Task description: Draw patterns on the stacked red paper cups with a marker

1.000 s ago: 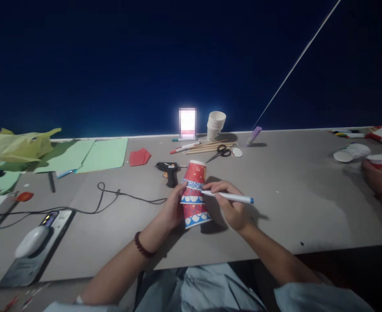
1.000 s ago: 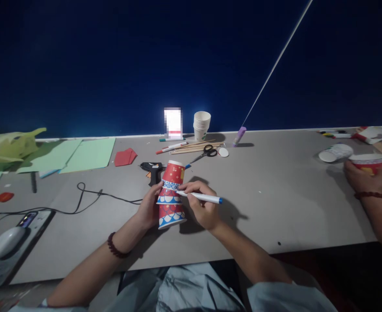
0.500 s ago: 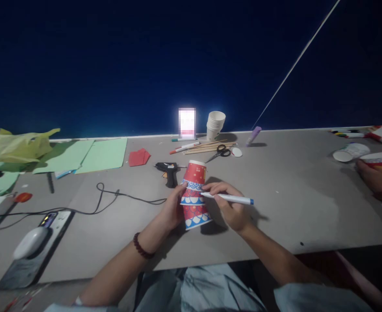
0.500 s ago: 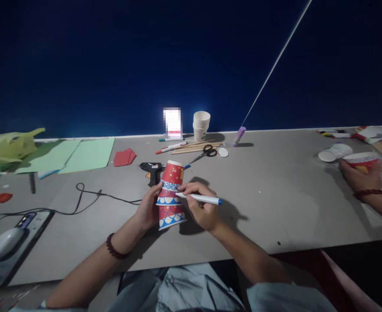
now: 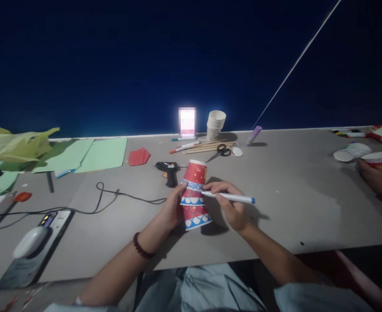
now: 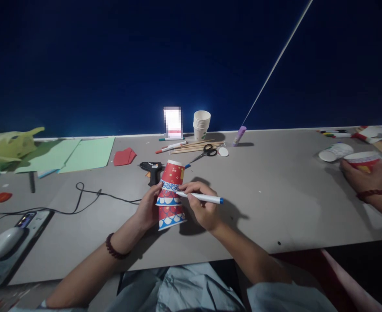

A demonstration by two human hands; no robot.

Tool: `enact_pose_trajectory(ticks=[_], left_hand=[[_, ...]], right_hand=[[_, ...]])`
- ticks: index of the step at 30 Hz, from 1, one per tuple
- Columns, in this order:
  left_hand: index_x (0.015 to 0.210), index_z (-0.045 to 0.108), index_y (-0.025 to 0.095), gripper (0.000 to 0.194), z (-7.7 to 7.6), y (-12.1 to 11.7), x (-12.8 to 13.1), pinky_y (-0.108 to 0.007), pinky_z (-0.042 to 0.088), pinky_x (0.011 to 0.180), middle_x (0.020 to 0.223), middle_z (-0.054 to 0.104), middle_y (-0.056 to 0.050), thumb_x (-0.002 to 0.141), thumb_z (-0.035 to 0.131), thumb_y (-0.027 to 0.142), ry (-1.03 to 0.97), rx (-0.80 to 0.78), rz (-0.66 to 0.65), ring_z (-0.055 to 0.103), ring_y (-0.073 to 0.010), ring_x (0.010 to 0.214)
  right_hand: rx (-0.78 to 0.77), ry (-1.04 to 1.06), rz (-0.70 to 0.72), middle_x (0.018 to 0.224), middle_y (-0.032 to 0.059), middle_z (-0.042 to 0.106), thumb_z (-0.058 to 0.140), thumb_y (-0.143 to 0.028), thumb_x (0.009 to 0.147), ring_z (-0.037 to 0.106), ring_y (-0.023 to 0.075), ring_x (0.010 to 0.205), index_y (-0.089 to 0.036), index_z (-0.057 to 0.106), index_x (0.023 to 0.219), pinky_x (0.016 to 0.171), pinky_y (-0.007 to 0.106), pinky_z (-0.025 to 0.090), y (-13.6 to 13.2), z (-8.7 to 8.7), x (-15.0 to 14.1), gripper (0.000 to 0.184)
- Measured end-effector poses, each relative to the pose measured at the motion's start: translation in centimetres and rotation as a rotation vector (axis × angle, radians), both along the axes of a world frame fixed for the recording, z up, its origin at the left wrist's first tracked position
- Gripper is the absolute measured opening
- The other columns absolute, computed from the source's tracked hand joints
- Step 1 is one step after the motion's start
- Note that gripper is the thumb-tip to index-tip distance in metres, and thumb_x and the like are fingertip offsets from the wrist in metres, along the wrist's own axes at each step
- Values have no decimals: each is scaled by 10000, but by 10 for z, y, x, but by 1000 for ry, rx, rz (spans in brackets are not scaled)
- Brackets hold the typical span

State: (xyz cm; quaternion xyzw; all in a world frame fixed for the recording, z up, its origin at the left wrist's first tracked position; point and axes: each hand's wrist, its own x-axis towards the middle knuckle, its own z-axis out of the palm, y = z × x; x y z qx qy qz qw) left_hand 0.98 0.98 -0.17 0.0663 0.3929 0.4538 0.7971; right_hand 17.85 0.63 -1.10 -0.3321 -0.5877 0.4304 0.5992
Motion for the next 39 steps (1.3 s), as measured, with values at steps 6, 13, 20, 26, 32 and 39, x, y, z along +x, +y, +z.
enact_pose_trajectory(ticks=[6, 13, 20, 26, 32, 39], left_hand=[[950, 719, 78, 270, -1, 1, -1, -314, 560, 705, 791, 757, -109, 900, 590, 310, 16, 31, -1, 701, -202, 671], [979, 714, 87, 271, -5, 1, -4, -325, 560, 734, 835, 766, -106, 858, 657, 323, -15, 56, -19, 709, -211, 711], [975, 712, 96, 264, -6, 1, -4, -312, 559, 726, 825, 764, -97, 853, 662, 325, -21, 78, -21, 706, -202, 701], [959, 711, 86, 263, -5, 2, -3, -327, 559, 716, 796, 755, -101, 857, 652, 321, -25, 60, -24, 697, -206, 674], [949, 713, 93, 246, -5, 1, -2, -315, 561, 702, 803, 757, -97, 860, 650, 314, -20, 50, -8, 702, -201, 683], [935, 713, 92, 232, -2, 1, -2, -302, 565, 690, 784, 760, -97, 872, 630, 300, -23, 35, -9, 704, -196, 665]], right_hand=[[12, 17, 55, 917, 70, 783, 625, -271, 904, 736, 236, 878, -224, 699, 814, 803, 393, 588, 0, 3, 0, 126], [-10, 37, 27, 920, 71, 784, 632, -303, 903, 735, 238, 885, -229, 694, 831, 812, 398, 591, 0, 2, -1, 121], [-2, 26, 37, 915, 68, 784, 633, -287, 899, 734, 243, 892, -228, 695, 811, 834, 406, 582, 1, 0, 0, 123], [4, 70, 58, 925, 63, 782, 625, -279, 907, 732, 238, 904, -227, 703, 835, 836, 400, 581, 1, -2, 0, 118], [8, 38, 28, 931, 60, 778, 622, -277, 915, 731, 228, 899, -235, 704, 864, 830, 386, 580, 0, 0, 0, 106], [11, 12, 24, 920, 60, 780, 617, -277, 902, 733, 232, 893, -234, 685, 819, 831, 394, 580, 1, 0, 0, 115]])
